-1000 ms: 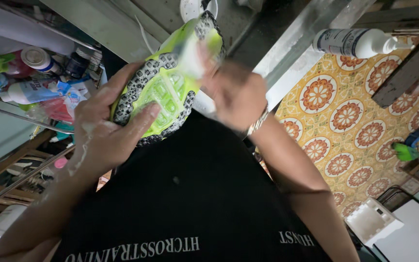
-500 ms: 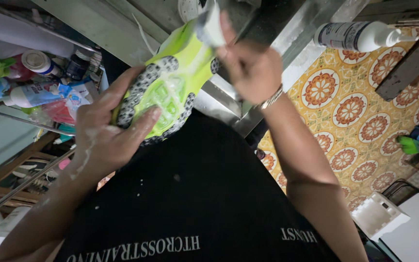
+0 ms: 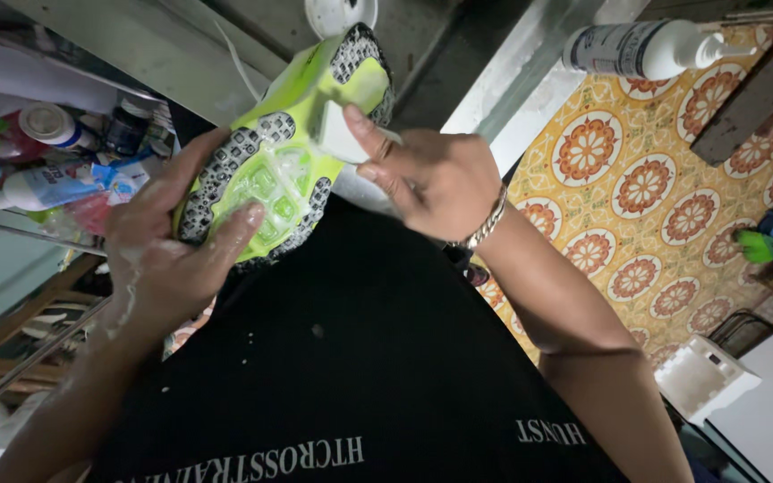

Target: The person cleans a pair of sneakers by applying a solution from a bottle and scrubbing the surfaces with a brush and a sponge.

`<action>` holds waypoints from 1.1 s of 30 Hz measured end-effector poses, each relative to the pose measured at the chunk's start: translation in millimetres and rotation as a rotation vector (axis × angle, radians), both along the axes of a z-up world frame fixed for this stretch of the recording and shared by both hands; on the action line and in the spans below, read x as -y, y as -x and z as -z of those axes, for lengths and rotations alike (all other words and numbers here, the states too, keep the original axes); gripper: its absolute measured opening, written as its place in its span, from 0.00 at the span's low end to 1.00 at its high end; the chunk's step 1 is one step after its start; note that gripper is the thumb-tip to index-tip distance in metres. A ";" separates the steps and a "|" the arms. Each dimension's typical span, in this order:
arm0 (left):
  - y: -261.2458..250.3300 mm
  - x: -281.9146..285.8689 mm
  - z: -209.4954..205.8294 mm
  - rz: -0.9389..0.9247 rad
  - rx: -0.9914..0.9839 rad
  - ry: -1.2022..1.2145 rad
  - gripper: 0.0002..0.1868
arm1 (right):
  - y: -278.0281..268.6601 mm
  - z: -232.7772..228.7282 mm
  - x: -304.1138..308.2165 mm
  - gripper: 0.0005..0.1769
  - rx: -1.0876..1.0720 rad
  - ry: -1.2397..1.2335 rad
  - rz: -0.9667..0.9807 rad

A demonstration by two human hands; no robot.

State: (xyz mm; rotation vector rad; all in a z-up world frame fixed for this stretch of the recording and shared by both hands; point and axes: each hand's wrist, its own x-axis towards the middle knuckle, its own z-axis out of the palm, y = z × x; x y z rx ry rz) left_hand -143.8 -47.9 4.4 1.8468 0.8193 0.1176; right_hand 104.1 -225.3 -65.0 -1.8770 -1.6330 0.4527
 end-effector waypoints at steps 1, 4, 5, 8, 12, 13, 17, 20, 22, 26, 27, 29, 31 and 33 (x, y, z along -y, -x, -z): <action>0.7 0.0 0.1 -0.003 -0.056 0.041 0.29 | -8.8 5.6 -2.2 0.16 -0.013 -0.012 0.003; -4.5 3.1 8.2 0.010 -0.042 0.092 0.27 | -29.9 15.8 -12.4 0.20 0.080 0.058 0.058; -3.8 4.2 8.0 0.012 -0.039 0.090 0.27 | -34.9 14.6 -14.7 0.27 0.184 0.149 0.109; -2.5 7.2 9.8 0.013 0.128 -0.052 0.28 | 5.6 2.0 0.1 0.27 0.003 -0.017 0.006; -2.3 5.1 24.1 -0.174 0.164 0.166 0.24 | 6.5 2.3 -7.1 0.24 -0.083 -0.049 0.039; -2.2 5.8 27.5 -0.300 0.208 0.295 0.23 | -9.5 6.2 -15.2 0.23 0.002 0.137 0.150; -6.2 8.0 34.1 -0.369 0.064 0.233 0.27 | 12.4 7.5 -11.1 0.27 -0.063 -0.064 0.097; -2.9 7.4 33.1 -0.254 0.262 0.242 0.22 | 14.8 15.5 -8.3 0.21 -0.015 -0.018 0.064; -4.6 10.6 31.2 -0.227 0.315 0.243 0.22 | -10.7 19.4 -14.9 0.22 0.022 0.037 0.114; -3.3 12.7 29.0 -0.180 0.268 0.172 0.21 | 12.7 5.7 -5.1 0.28 0.067 0.026 0.064; -3.6 10.8 29.3 -0.157 0.252 0.133 0.22 | 13.8 3.2 -3.5 0.28 0.067 0.027 0.067; -4.5 8.7 32.8 -0.128 0.236 0.100 0.23 | 16.1 1.4 1.6 0.27 0.065 0.005 -0.008; -7.4 7.5 37.7 -0.126 0.280 0.133 0.23 | -13.1 10.5 -7.7 0.27 0.103 0.070 0.073; -7.0 12.5 36.0 -0.123 0.228 0.138 0.25 | -14.0 11.0 -4.8 0.26 0.140 0.141 0.142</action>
